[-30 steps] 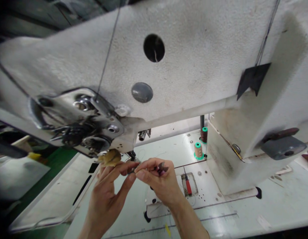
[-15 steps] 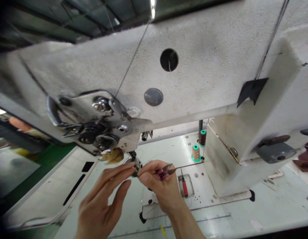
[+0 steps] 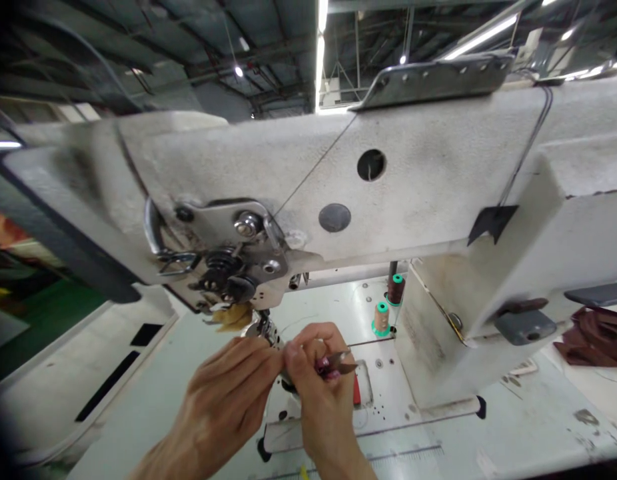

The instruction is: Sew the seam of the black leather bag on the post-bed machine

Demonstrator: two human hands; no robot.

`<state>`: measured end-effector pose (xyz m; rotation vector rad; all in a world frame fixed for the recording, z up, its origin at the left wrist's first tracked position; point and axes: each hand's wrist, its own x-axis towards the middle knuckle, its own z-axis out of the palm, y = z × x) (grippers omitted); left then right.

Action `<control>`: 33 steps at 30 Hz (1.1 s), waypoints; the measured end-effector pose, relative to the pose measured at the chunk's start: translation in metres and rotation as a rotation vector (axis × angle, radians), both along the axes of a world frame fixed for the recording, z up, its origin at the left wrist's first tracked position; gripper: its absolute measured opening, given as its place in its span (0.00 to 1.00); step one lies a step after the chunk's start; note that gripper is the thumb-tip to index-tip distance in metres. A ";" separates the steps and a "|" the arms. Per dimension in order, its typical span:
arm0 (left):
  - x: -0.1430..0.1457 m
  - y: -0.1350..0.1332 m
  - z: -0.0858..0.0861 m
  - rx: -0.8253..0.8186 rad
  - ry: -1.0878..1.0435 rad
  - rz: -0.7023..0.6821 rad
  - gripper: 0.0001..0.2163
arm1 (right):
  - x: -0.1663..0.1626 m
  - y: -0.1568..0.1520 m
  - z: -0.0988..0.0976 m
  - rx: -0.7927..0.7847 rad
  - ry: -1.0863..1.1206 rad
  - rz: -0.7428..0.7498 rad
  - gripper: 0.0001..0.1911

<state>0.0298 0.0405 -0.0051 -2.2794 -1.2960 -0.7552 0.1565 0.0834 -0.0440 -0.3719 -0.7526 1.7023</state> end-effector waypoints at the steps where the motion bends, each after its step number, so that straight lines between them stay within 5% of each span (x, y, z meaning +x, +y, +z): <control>1: 0.000 -0.003 -0.007 -0.028 0.007 -0.014 0.10 | 0.000 -0.004 -0.008 -0.025 -0.010 0.007 0.09; 7: 0.005 -0.038 -0.069 -0.068 0.084 -0.098 0.12 | 0.012 -0.048 -0.085 -0.264 -0.134 0.071 0.22; 11: -0.008 -0.052 -0.071 -0.017 0.116 -0.106 0.11 | 0.030 -0.058 -0.108 -0.354 -0.135 0.126 0.22; 16: -0.038 -0.042 -0.019 -0.017 0.146 -0.128 0.12 | 0.051 -0.035 -0.089 -0.333 -0.230 0.029 0.22; 20: -0.047 -0.033 0.010 -0.076 0.059 -0.067 0.11 | 0.069 -0.007 -0.069 -0.179 -0.679 -0.110 0.25; 23: -0.050 -0.028 0.018 -0.026 0.048 0.014 0.11 | 0.076 0.008 -0.048 0.090 -0.912 -0.204 0.24; 28: -0.052 -0.022 0.024 0.004 0.074 0.023 0.11 | 0.064 0.007 0.002 0.523 -1.064 -0.155 0.17; 33: -0.050 -0.019 0.029 0.045 0.121 0.020 0.12 | 0.046 -0.005 0.036 0.739 -1.222 -0.152 0.12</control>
